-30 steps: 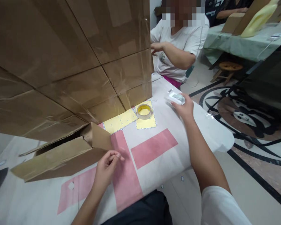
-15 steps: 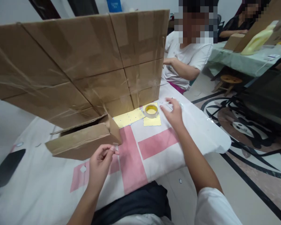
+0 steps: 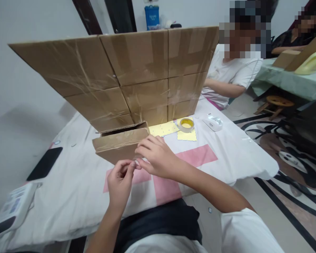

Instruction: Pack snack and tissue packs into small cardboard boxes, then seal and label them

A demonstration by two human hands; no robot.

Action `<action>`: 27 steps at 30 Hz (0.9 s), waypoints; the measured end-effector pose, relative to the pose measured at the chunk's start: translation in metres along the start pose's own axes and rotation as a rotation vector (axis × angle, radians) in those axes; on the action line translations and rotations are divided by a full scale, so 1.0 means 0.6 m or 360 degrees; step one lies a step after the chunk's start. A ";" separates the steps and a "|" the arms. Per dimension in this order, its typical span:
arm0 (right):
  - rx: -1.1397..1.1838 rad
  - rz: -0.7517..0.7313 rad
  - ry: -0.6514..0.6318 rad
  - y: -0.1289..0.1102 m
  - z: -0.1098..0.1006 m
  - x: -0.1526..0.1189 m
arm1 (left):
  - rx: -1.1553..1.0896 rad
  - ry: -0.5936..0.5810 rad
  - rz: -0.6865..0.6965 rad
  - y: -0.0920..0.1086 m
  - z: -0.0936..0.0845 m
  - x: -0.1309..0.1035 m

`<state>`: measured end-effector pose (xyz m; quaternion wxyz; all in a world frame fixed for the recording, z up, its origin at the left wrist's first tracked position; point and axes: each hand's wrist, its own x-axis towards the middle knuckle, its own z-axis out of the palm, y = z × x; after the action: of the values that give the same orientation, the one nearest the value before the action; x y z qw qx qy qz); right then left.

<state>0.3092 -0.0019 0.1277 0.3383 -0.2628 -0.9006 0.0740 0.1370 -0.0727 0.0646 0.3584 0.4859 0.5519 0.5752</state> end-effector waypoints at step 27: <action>0.0369 0.0109 -0.0721 0.097 0.043 0.224 | 0.1809 -0.0365 0.0822 -0.021 -0.120 0.165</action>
<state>0.2321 0.1191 0.1666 0.1530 -0.2292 -0.9295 0.2451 0.0399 0.0021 0.0741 -0.0490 0.7764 0.5941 0.2046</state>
